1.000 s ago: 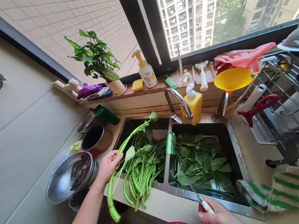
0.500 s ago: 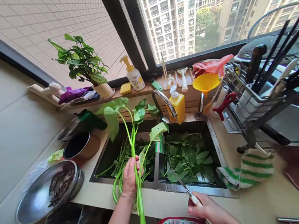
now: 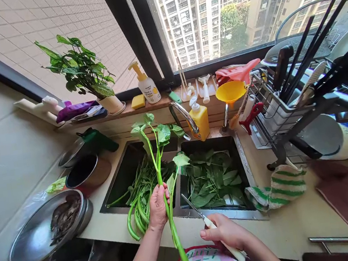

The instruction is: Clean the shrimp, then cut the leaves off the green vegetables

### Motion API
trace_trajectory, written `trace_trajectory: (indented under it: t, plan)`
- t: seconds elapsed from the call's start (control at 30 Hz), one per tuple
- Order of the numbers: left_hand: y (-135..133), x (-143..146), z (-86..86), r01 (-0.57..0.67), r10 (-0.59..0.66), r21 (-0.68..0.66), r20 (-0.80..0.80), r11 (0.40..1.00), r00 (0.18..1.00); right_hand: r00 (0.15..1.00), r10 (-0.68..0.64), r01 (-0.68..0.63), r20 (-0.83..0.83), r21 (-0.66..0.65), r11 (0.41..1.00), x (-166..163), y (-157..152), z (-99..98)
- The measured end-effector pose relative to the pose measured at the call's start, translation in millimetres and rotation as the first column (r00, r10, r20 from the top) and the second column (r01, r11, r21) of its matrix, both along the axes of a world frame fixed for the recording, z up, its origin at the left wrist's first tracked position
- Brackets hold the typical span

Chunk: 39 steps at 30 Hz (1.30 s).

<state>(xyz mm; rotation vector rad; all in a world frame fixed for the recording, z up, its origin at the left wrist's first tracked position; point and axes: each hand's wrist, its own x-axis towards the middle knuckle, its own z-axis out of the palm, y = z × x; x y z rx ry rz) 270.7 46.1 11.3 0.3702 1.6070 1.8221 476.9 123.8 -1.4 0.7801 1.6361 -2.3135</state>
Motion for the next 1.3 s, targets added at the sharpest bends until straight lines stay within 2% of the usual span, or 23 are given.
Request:
trace_trajectory:
  t: [0.17,0.27,0.33,0.4,0.47,0.53,0.73,1.0,1.13,1.3]
  plan:
    - [15,-1,-3.8,-0.043,0.029,-0.05,-0.26,0.998,0.965,0.998,0.06,-0.06,-0.003,0.096,0.994,2,1,22.0]
    - [23,0,-7.7,-0.036,-0.001,-0.084,-0.403,0.996,0.915,0.994,0.065,-0.084,0.088,0.241,0.967,6,0,26.7]
    - [26,2,-10.0,-0.038,-0.025,-0.118,-0.486,0.992,0.873,0.982,0.004,-0.083,0.19,0.413,0.907,8,-1,24.8]
    - [29,5,-11.8,-0.047,-0.043,-0.149,-0.548,0.988,0.835,0.964,-0.07,-0.091,0.258,0.563,0.822,9,-2,21.2]
    - [32,7,-13.0,-0.054,-0.055,-0.168,-0.582,0.984,0.811,0.953,-0.095,-0.116,0.288,0.635,0.763,9,-2,17.5]
    - [34,9,-13.5,-0.069,-0.051,-0.175,-0.601,0.982,0.798,0.948,-0.084,-0.145,0.308,0.649,0.747,9,-2,14.2]
    - [37,10,-13.5,-0.107,-0.036,-0.186,-0.634,0.977,0.772,0.939,-0.07,-0.171,0.337,0.634,0.754,10,-2,5.8]
    - [37,13,-17.8,-0.089,-0.049,-0.197,-0.605,0.976,0.795,0.915,-0.088,-0.192,0.395,0.615,0.765,15,-1,3.2]
    - [39,15,-19.1,-0.083,-0.041,-0.187,-0.58,0.979,0.814,0.917,-0.111,-0.151,0.383,0.59,0.793,16,-1,-0.1]
    - [38,15,-19.1,-0.063,-0.044,-0.171,-0.556,0.983,0.83,0.933,-0.167,-0.041,0.32,0.553,0.832,18,-3,-13.8]
